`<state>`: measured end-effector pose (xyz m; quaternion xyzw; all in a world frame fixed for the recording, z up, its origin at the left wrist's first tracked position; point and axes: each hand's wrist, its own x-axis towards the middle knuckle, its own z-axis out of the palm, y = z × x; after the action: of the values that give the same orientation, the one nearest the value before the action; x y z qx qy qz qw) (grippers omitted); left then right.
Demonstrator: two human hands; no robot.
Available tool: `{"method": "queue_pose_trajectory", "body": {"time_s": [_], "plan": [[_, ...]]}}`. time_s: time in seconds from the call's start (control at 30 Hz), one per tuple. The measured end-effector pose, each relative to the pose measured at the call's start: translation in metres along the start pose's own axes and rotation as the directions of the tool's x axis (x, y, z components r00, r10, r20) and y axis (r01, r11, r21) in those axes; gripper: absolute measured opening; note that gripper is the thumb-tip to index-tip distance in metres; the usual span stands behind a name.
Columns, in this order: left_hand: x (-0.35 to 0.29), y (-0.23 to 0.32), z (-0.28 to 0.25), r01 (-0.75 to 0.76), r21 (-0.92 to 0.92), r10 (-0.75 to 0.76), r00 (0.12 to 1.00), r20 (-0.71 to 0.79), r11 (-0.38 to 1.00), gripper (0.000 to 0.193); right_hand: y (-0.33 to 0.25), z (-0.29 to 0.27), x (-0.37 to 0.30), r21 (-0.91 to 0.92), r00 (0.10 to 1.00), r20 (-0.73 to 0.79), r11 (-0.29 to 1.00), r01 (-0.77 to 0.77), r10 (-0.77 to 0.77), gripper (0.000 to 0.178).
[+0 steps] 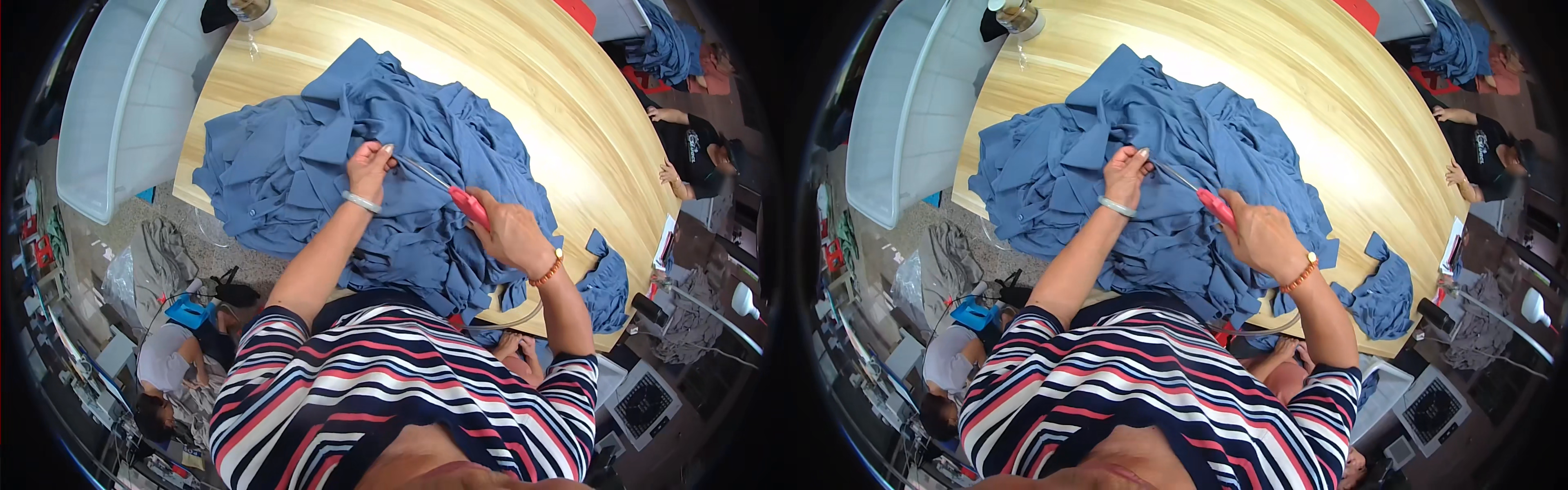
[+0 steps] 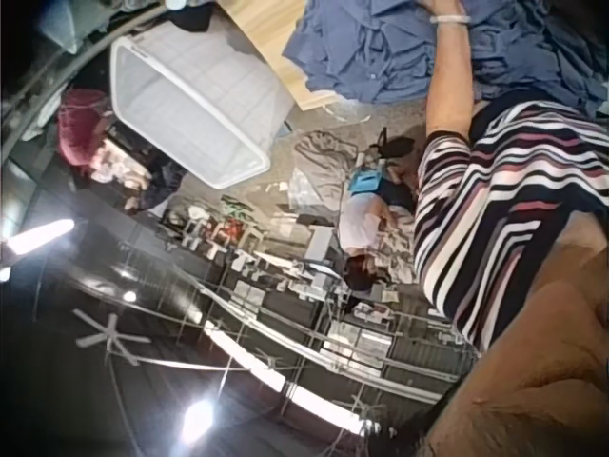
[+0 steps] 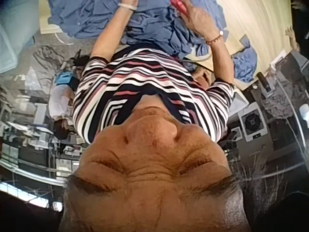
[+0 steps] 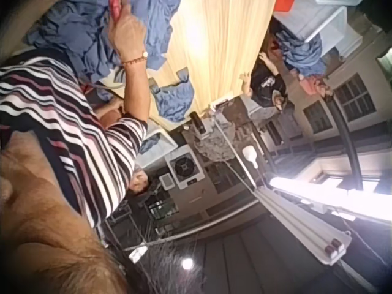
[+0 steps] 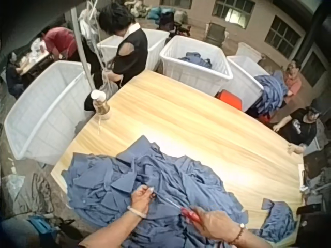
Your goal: Trimming excess threads and fabric from blue clothing items using scissors at a quality control station.
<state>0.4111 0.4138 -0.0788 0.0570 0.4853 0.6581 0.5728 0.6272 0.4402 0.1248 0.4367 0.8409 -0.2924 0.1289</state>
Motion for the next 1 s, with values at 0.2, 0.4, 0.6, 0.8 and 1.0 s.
{"method": "queue_pose_trajectory", "body": {"time_s": [0.2,0.4,0.6,0.8,1.0], "plan": [[-0.023,0.054,0.002,-0.554,0.830,0.084,0.832,0.548,0.065,0.032,0.016,0.027,-0.045,0.216,0.988,-0.131,0.975,-0.051,0.081,0.046],[-0.028,0.060,-0.024,-0.171,0.932,-0.350,0.893,0.284,0.319,0.040,0.009,0.034,-0.060,0.265,0.979,-0.169,0.962,-0.070,0.118,0.047],[-0.042,0.038,-0.003,-0.287,0.864,-0.028,0.945,0.327,0.414,0.043,0.007,0.044,-0.067,0.201,0.985,-0.160,0.979,-0.031,0.064,0.046],[-0.034,0.045,-0.022,-0.127,0.933,-0.220,0.953,0.209,0.337,0.033,-0.004,0.035,-0.077,0.206,0.997,-0.056,0.978,-0.044,0.057,0.045],[-0.041,0.044,-0.014,-0.143,0.923,-0.233,0.943,0.236,0.357,0.027,-0.007,0.039,-0.079,0.174,0.995,-0.079,0.984,-0.038,0.052,0.045]]}}
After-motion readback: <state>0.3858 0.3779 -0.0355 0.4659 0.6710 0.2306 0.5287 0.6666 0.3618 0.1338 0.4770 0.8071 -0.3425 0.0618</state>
